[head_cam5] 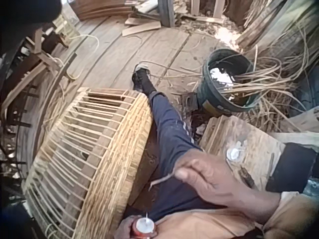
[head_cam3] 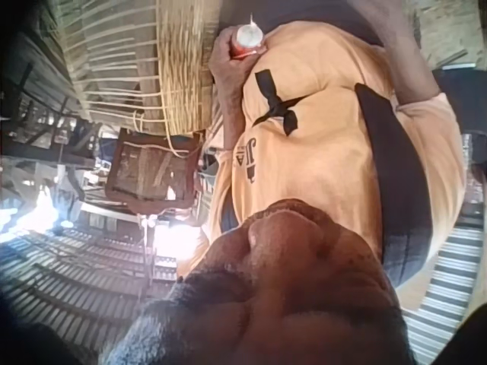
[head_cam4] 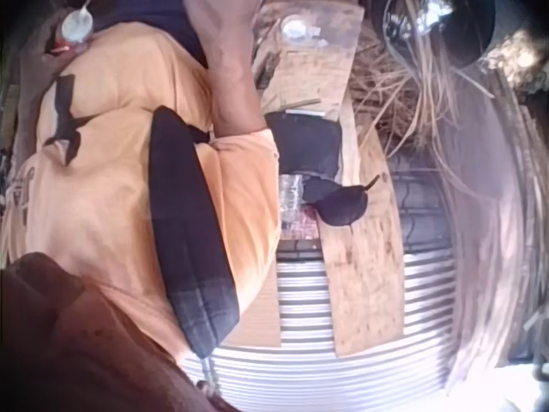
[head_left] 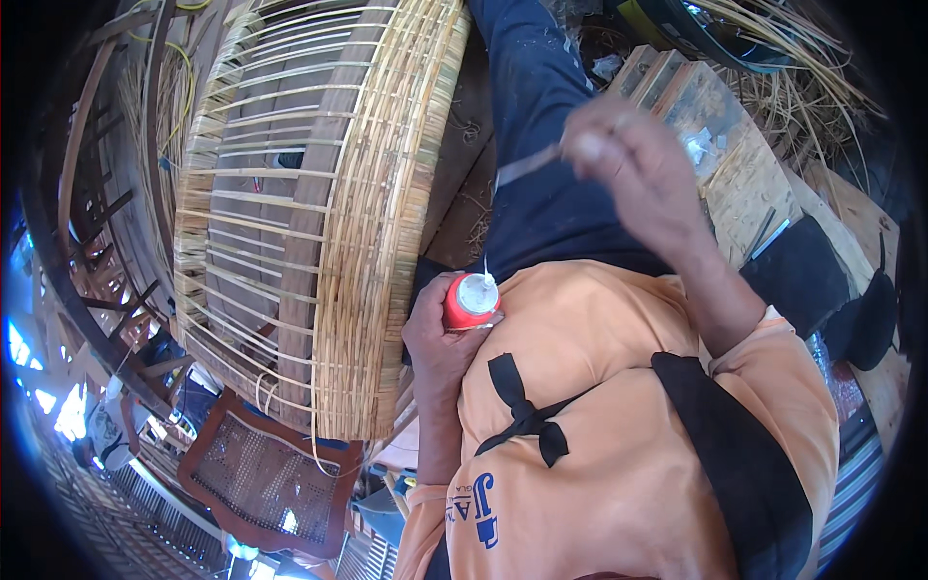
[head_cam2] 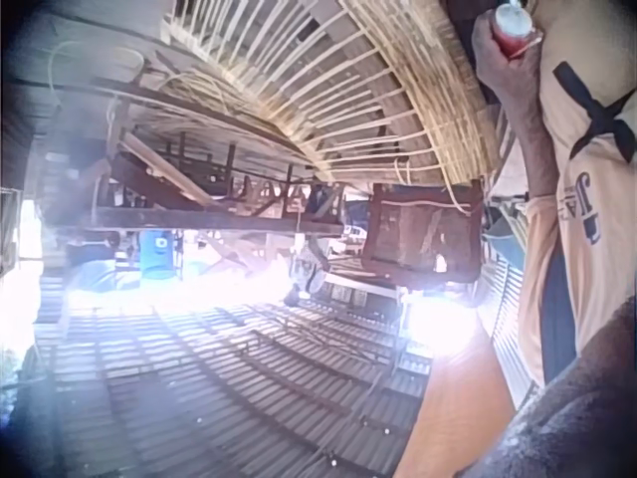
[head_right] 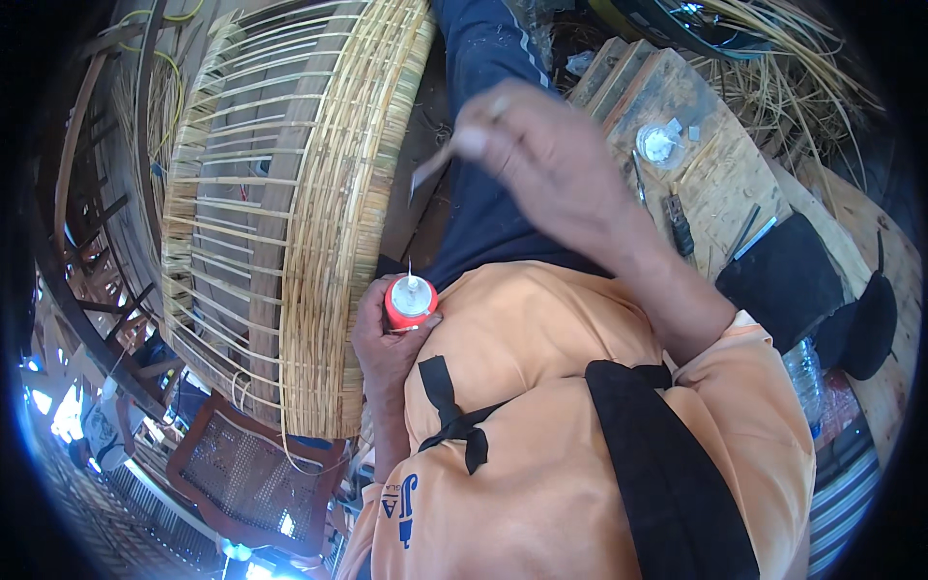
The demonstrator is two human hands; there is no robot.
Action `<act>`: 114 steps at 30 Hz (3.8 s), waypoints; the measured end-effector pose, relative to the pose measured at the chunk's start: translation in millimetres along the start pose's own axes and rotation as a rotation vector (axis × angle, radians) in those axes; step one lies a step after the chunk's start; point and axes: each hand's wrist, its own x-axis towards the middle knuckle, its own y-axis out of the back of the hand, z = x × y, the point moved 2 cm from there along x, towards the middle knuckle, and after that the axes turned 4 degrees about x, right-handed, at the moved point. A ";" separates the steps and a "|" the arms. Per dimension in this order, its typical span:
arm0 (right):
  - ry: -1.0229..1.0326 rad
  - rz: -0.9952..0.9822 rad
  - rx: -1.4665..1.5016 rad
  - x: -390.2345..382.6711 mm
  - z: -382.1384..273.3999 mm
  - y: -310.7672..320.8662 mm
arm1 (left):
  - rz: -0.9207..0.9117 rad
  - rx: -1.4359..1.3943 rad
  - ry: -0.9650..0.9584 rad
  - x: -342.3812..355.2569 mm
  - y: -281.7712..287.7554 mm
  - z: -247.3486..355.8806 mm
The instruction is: The person is weaving thin bamboo strips onto a cage frame and applying glue to secure them.
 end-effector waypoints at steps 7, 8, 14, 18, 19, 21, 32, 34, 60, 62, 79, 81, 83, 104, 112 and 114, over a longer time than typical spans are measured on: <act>-0.017 0.387 -0.632 62.1 82.6 93.2 | 0.157 -0.129 -0.018 22.4 4.2 19.4; -0.047 0.327 -0.704 66.7 101.2 105.8 | 0.155 -0.095 -0.089 33.6 2.7 29.9; -0.534 0.029 -1.038 75.1 119.7 131.2 | 0.128 -0.154 -0.394 87.2 -16.4 96.7; -0.178 0.208 -0.827 37.7 120.8 136.8 | 0.179 -0.058 -0.682 109.1 -35.5 120.0; -0.503 0.173 -0.591 30.4 92.8 129.7 | 0.189 0.015 -0.752 112.2 -40.1 128.6; -0.889 0.120 -0.137 4.6 59.9 108.3 | 0.190 0.041 -0.830 116.6 -53.7 140.7; -0.759 0.407 0.648 -45.2 87.6 124.3 | 0.155 0.236 -0.884 124.6 -113.8 148.0; -0.885 0.404 0.759 -59.9 85.4 123.6 | 0.142 0.227 -0.867 123.0 -115.6 140.3; -0.306 0.473 0.018 -103.5 53.9 191.8 | -0.167 0.131 -0.962 144.9 -148.7 212.2; -0.216 0.422 -0.016 -104.2 50.5 177.7 | -0.327 0.117 -0.887 143.9 -170.5 230.6; -0.145 0.317 -0.063 -114.2 61.0 169.5 | -0.348 0.276 -0.818 126.4 -183.5 229.8; -0.121 0.323 -0.045 -114.7 63.2 169.4 | -0.319 0.285 -0.827 126.4 -184.4 229.7; -0.099 0.331 -0.029 -115.8 66.1 171.4 | -0.292 0.293 -0.839 125.1 -182.7 230.9; -0.189 0.316 -0.093 -116.1 45.0 172.3 | -0.490 0.187 -0.807 120.1 -172.0 228.8; -0.174 0.323 -0.154 -112.5 32.2 159.4 | -0.491 0.136 -0.814 121.8 -170.7 228.0; -0.184 0.309 -0.140 -113.3 36.0 160.1 | -0.489 0.120 -0.804 120.5 -170.7 228.4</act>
